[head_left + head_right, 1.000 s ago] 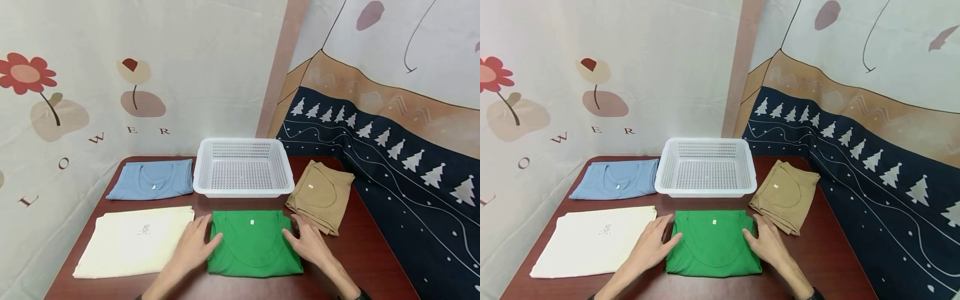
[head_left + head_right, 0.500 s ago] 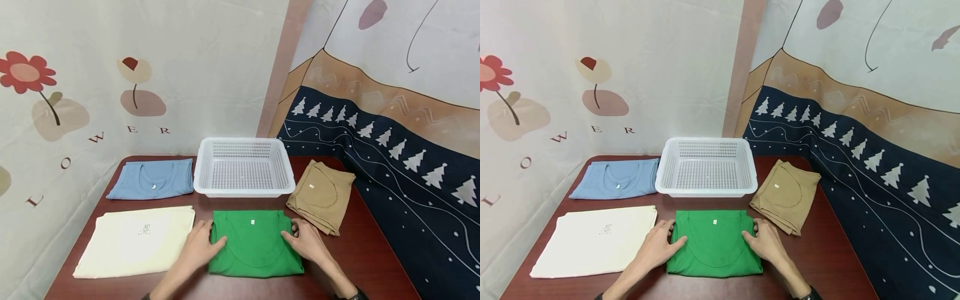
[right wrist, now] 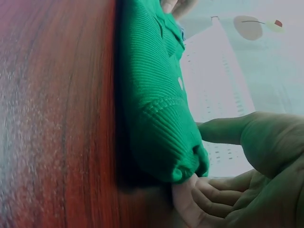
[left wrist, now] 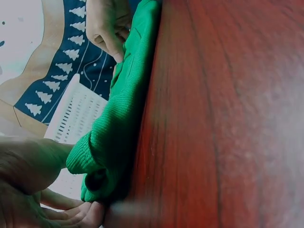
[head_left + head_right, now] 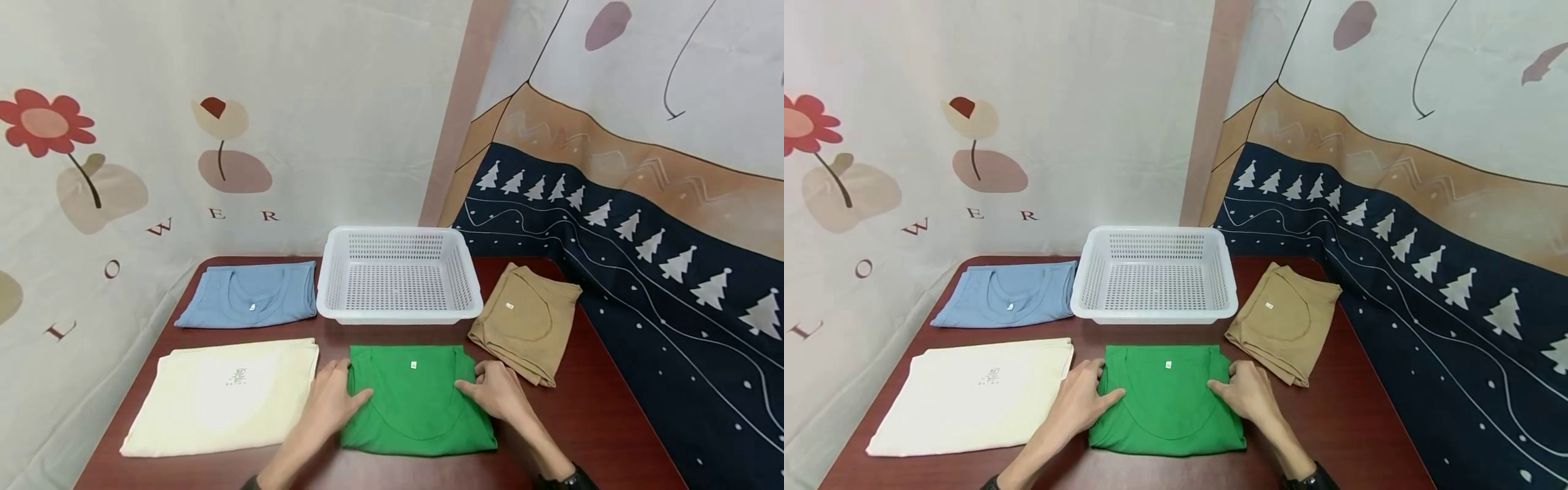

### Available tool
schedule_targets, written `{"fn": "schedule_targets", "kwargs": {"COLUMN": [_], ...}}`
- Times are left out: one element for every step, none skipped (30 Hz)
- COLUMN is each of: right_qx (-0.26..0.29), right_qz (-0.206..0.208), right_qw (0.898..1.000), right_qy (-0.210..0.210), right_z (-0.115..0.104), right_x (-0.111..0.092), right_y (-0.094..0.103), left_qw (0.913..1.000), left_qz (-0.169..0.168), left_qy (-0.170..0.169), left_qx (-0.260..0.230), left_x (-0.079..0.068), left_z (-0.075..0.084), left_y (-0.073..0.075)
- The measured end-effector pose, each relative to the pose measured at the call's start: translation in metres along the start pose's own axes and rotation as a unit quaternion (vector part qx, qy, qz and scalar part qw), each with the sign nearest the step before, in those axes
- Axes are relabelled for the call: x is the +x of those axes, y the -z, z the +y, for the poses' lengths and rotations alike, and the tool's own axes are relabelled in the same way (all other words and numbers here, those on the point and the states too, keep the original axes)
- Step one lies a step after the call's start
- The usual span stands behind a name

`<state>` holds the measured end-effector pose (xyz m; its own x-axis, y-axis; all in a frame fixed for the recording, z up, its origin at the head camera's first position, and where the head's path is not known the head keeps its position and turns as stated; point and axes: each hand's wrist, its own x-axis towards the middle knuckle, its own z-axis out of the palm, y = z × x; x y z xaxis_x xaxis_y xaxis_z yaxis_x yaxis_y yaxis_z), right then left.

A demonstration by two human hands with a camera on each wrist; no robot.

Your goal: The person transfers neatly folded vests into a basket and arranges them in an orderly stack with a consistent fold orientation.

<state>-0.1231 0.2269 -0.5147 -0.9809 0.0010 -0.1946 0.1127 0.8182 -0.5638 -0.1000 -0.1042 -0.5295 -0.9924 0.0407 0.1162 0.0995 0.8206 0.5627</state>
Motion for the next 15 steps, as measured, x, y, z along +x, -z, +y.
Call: {"fn": "schedule_targets", "kwargs": {"right_qx": [0.005,0.010,0.017,0.024,0.029,0.038,0.047,0.057,0.067,0.079,0.093,0.107,0.119,0.134,0.149], "right_qz": [-0.003,-0.005,-0.007,-0.010,-0.012,-0.015,-0.019,-0.023,-0.028,-0.033,-0.037,-0.041,-0.044,-0.046,-0.048], "right_qw": [1.000,1.000,1.000,1.000,0.999,0.999,0.999,0.998,0.997,0.996,0.994,0.992,0.991,0.989,0.986], "right_qy": [-0.001,-0.003,-0.007,-0.009,-0.012,-0.016,-0.019,-0.024,-0.029,-0.033,-0.038,-0.042,-0.044,-0.049,-0.053], "right_z": [-0.0004,-0.0011,-0.0016,-0.0014,-0.0013,-0.0012,-0.0008,-0.0003,0.0004,0.0013,0.0021,0.0030,0.0039,0.0045,0.0051], "right_x": [0.0011,0.0018,0.0026,0.0036,0.0043,0.0047,0.0051,0.0054,0.0058,0.0060,0.0059,0.0061,0.0063,0.0063,0.0065], "right_y": [0.0000,0.0003,0.0005,0.0006,0.0009,0.0012,0.0013,0.0013,0.0010,0.0005,0.0002,-0.0002,-0.0007,-0.0011,-0.0013], "left_qw": [1.0000,0.9998,0.9996,0.9992,0.9988,0.9980,0.9972,0.9960,0.9949,0.9932,0.9913,0.9889,0.9867,0.9841,0.9815], "left_qz": [0.000,-0.001,-0.002,-0.005,-0.008,-0.013,-0.017,-0.022,-0.026,-0.031,-0.035,-0.039,-0.044,-0.048,-0.051], "left_qy": [0.002,0.006,0.010,0.017,0.021,0.029,0.034,0.042,0.047,0.057,0.066,0.076,0.082,0.091,0.096], "left_qx": [-0.009,-0.018,-0.026,-0.035,-0.044,-0.054,-0.065,-0.076,-0.085,-0.097,-0.109,-0.122,-0.133,-0.145,-0.158], "left_x": [0.0012,0.0024,0.0035,0.0047,0.0057,0.0064,0.0072,0.0077,0.0083,0.0088,0.0093,0.0098,0.0102,0.0106,0.0111], "left_z": [-0.0003,-0.0009,-0.0013,-0.0015,-0.0022,-0.0025,-0.0032,-0.0038,-0.0044,-0.0052,-0.0059,-0.0066,-0.0073,-0.0078,-0.0083], "left_y": [-0.0003,-0.0005,-0.0006,-0.0006,-0.0009,-0.0010,-0.0010,-0.0011,-0.0011,-0.0013,-0.0013,-0.0013,-0.0011,-0.0010,-0.0006]}}
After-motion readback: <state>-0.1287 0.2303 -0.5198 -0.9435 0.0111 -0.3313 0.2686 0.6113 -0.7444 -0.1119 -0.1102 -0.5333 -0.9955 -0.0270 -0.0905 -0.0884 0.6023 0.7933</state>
